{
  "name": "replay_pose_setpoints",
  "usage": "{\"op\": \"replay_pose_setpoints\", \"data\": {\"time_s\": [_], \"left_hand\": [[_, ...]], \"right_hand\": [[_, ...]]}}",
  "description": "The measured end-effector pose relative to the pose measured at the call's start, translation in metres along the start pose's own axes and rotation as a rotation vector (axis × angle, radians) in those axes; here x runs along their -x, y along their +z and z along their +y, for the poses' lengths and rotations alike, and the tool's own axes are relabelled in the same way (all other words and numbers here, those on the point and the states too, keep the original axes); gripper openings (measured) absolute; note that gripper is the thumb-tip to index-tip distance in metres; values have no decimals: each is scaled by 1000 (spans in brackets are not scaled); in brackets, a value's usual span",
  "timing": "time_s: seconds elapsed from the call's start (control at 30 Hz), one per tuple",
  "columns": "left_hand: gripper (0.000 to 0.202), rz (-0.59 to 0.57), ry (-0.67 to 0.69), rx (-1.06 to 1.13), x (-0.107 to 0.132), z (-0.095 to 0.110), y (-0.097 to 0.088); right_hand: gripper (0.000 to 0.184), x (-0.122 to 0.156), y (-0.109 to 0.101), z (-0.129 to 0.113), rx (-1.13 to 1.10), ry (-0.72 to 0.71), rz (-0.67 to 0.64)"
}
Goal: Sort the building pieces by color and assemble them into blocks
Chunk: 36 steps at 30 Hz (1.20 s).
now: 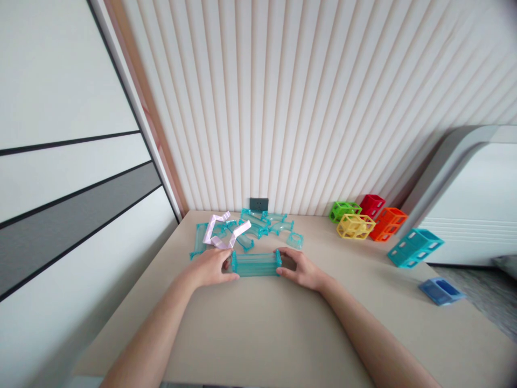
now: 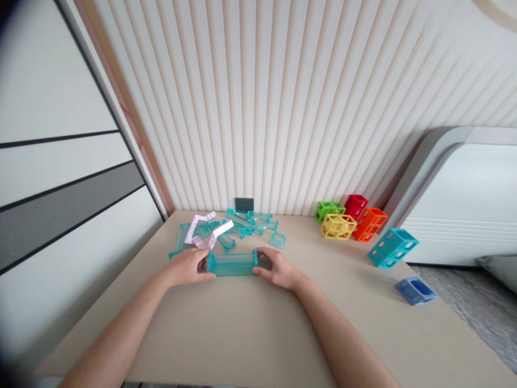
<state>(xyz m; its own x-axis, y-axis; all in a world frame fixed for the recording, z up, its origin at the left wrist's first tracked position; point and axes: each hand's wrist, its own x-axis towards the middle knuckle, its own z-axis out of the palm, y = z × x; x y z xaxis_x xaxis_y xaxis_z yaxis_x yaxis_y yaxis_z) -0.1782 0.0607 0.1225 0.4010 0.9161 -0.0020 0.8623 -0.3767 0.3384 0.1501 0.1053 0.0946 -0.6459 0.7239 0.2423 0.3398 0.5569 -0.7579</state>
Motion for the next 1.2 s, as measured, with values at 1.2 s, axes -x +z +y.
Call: {"op": "replay_pose_setpoints", "data": {"time_s": [1.2], "left_hand": [[35, -55, -41, 29, -1, 0, -1]], "right_hand": [[44, -3, 0, -1, 187, -57, -50]]}}
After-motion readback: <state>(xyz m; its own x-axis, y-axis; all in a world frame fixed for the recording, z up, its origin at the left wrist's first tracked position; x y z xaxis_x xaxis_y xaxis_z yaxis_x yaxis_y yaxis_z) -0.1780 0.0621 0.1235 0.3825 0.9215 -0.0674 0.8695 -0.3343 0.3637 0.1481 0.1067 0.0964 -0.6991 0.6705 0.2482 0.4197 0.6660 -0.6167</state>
